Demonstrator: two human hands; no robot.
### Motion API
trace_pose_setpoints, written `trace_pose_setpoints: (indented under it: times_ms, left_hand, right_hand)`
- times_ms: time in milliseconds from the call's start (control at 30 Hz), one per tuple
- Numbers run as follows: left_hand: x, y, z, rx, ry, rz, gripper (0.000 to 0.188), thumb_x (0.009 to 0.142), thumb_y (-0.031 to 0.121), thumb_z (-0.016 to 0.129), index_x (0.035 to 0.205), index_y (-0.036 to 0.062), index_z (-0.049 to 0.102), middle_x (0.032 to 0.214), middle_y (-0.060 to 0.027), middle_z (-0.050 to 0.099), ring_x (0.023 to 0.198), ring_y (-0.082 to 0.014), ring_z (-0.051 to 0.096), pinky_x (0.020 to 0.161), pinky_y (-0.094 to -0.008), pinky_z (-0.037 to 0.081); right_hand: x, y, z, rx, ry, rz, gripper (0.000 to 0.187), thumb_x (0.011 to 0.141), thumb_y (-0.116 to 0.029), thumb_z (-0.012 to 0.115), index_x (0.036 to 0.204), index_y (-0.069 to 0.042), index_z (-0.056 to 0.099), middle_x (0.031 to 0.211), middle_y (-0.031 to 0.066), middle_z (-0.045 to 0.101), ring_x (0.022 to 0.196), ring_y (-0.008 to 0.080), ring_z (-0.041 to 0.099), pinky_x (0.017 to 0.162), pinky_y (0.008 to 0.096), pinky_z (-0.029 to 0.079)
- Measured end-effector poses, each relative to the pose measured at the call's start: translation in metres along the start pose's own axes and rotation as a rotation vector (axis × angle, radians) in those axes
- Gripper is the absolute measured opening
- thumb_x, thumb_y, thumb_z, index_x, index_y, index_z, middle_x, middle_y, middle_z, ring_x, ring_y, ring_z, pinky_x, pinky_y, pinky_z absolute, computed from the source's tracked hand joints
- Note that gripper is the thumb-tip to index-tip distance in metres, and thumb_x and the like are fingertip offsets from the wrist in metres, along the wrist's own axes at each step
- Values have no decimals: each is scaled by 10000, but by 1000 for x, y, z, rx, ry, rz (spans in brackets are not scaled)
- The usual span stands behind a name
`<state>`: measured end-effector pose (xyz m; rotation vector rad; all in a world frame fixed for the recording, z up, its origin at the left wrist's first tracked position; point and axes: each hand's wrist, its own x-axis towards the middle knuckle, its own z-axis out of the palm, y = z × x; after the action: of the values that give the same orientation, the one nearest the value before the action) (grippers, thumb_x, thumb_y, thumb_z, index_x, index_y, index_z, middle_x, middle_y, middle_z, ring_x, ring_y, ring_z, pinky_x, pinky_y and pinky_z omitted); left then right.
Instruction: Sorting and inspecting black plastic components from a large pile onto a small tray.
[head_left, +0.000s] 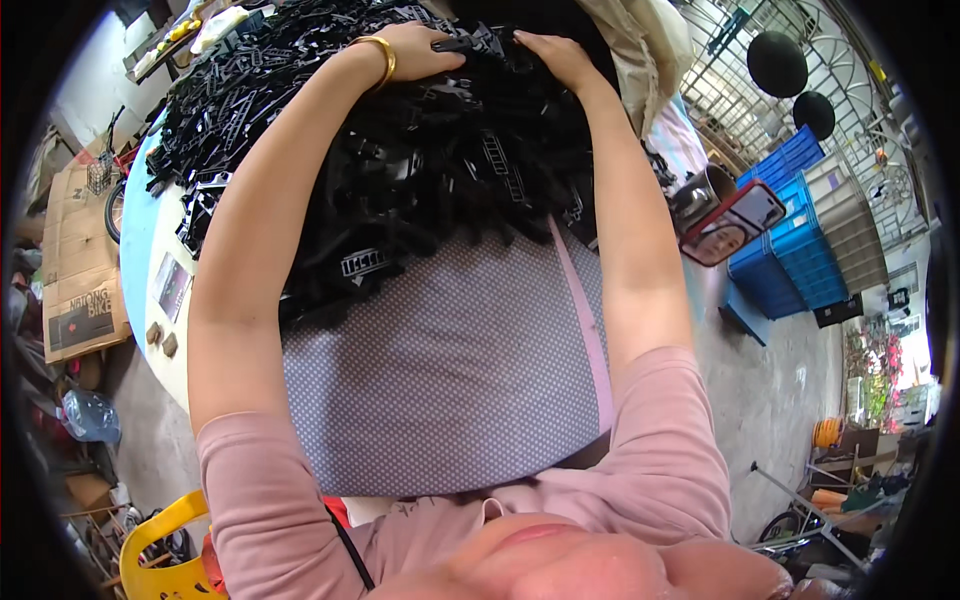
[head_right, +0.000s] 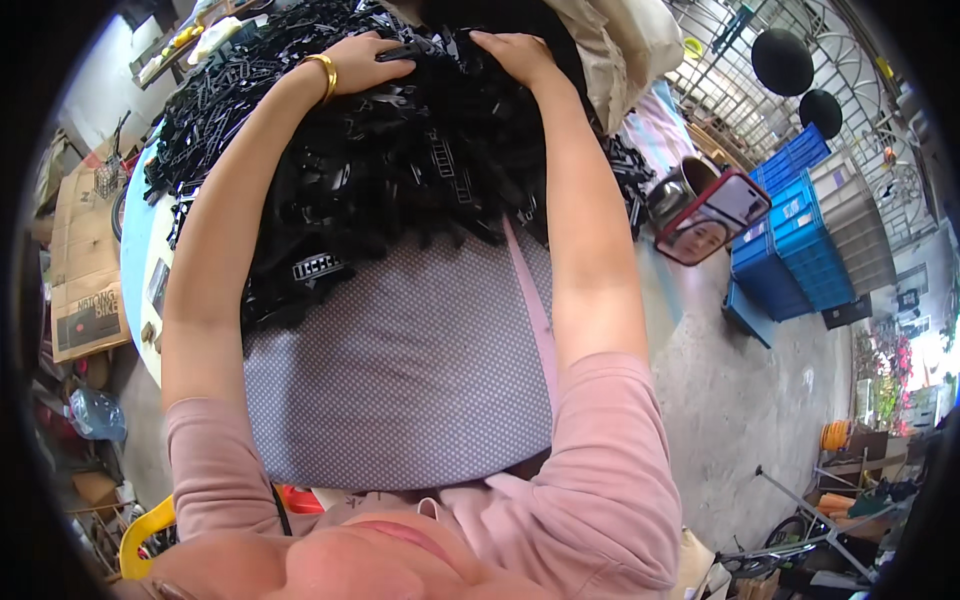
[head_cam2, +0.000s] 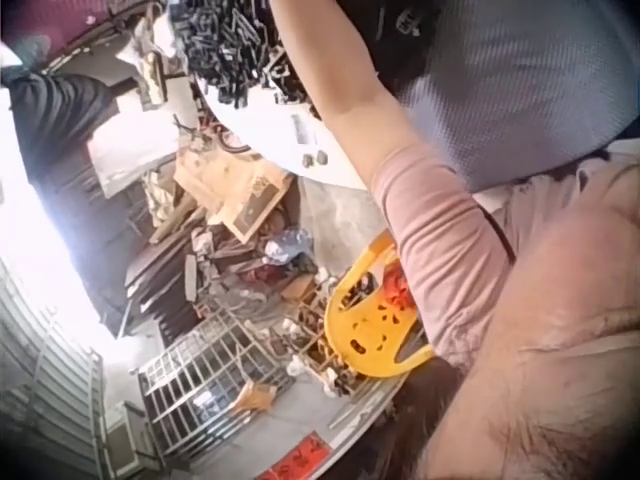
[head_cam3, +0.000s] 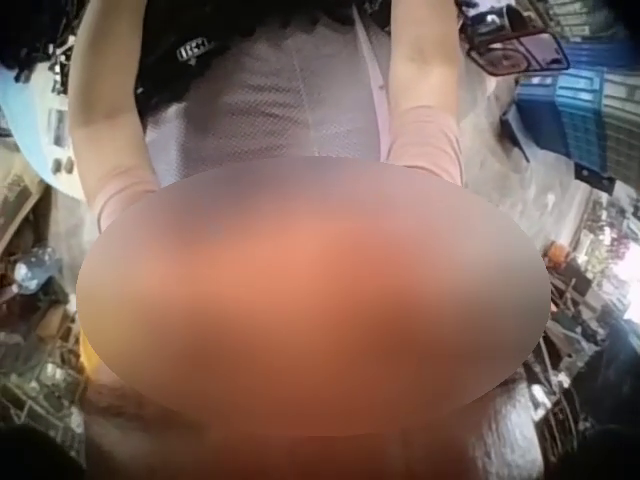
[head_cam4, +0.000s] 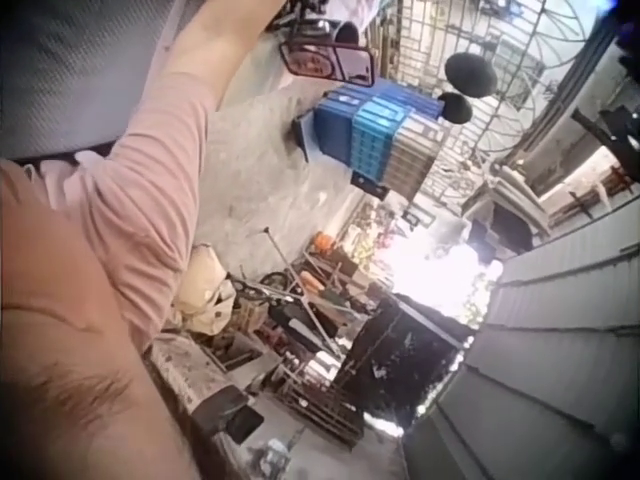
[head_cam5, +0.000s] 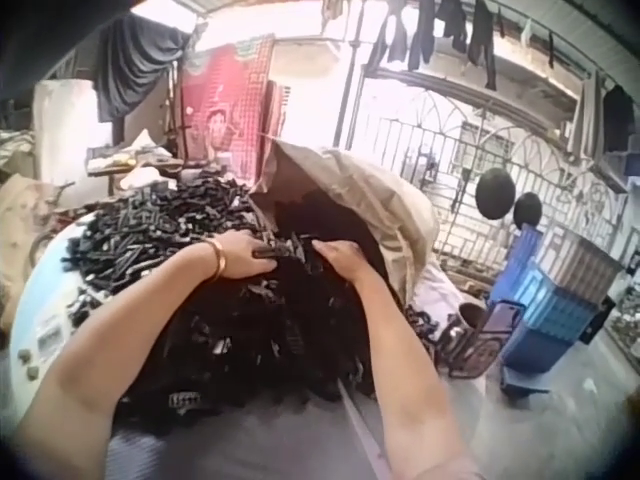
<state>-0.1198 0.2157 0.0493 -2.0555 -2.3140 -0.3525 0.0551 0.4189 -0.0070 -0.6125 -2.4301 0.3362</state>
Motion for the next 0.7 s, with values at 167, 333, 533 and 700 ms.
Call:
trace_pose_setpoints:
  times_ms: [167, 333, 533, 700]
  left_hand:
    - [-7, 12, 11, 135, 61, 48, 528, 838, 530, 489, 1201, 158, 582, 1199, -163, 521, 1055, -353, 536, 935, -396, 419]
    - [-26, 52, -13, 119, -138, 53, 496, 825, 451, 448, 1174, 123, 580, 1208, -221, 518, 1164, -384, 416, 990, -430, 345]
    - [-46, 63, 6, 211, -31, -16, 465, 841, 407, 453, 1144, 78, 577, 1223, -220, 502, 1109, -405, 463, 971, -446, 368]
    - [-100, 128, -1, 118, 100, -142, 463, 817, 387, 514, 1151, 70, 562, 1192, -193, 505, 1121, -354, 473, 916, -457, 407]
  right_hand:
    - [-33, -33, -9, 198, 97, 64, 365, 842, -435, 544, 1038, -157, 676, 1050, 83, 654, 1026, 242, 591, 889, 307, 437]
    - [-59, -65, -16, 328, 230, 65, 337, 805, -345, 628, 960, -51, 681, 896, 147, 677, 885, 239, 652, 778, 310, 489]
    - [-87, -106, -11, 431, 355, 84, 288, 804, -291, 634, 932, -38, 680, 877, 142, 678, 834, 240, 658, 748, 312, 497]
    - [-114, -101, -15, 434, 491, -8, 258, 807, -268, 633, 916, -40, 684, 864, 143, 674, 817, 250, 654, 735, 319, 499]
